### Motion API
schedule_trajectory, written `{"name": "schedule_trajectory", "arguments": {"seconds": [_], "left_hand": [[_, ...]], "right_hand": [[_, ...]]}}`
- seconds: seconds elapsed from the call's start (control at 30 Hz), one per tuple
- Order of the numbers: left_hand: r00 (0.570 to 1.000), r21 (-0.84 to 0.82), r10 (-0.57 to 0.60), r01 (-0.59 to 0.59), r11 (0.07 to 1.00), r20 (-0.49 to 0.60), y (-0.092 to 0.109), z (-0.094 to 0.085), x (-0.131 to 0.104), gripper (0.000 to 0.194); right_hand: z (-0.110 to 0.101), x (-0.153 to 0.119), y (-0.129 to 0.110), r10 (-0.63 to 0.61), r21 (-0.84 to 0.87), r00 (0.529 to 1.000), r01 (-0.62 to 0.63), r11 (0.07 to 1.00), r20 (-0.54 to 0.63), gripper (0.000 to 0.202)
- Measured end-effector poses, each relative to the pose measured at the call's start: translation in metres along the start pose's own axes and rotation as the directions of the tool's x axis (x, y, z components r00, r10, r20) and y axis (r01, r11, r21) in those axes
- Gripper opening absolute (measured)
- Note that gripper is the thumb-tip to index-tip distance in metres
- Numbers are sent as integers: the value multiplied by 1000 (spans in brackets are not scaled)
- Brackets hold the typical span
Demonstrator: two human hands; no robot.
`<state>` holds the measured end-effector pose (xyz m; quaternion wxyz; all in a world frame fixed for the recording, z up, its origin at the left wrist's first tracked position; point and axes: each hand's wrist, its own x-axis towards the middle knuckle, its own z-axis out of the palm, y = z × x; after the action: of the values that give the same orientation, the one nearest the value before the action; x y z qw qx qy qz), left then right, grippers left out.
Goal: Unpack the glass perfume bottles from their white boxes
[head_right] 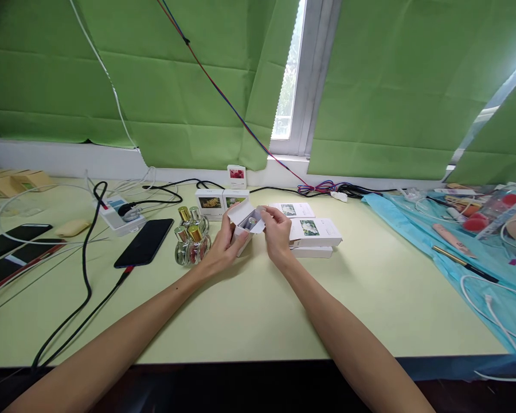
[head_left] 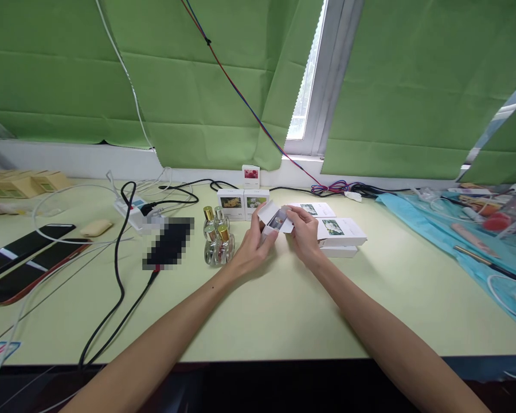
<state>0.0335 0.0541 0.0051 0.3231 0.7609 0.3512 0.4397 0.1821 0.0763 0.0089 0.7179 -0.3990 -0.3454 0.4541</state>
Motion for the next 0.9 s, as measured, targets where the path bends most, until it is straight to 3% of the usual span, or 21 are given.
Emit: {"name": "schedule_trajectory", "arguments": {"seconds": [0.33,0.67,0.9], "left_hand": [[999,-27,-43,43,999,-30,4,0,-1,48],[977,-120,-149,131,984,-153,-3,2,4,50],[959,-110,-124,99,989,-254,-10,4,5,52]], "right_hand": [[1,-4,-4,-86,-119,995,79,990,-55,30],[3,-10,-7,-100,-129,994,94,987,-37,17],[1,-11,-7,-136,-219,989,122,968,-50,19]]}}
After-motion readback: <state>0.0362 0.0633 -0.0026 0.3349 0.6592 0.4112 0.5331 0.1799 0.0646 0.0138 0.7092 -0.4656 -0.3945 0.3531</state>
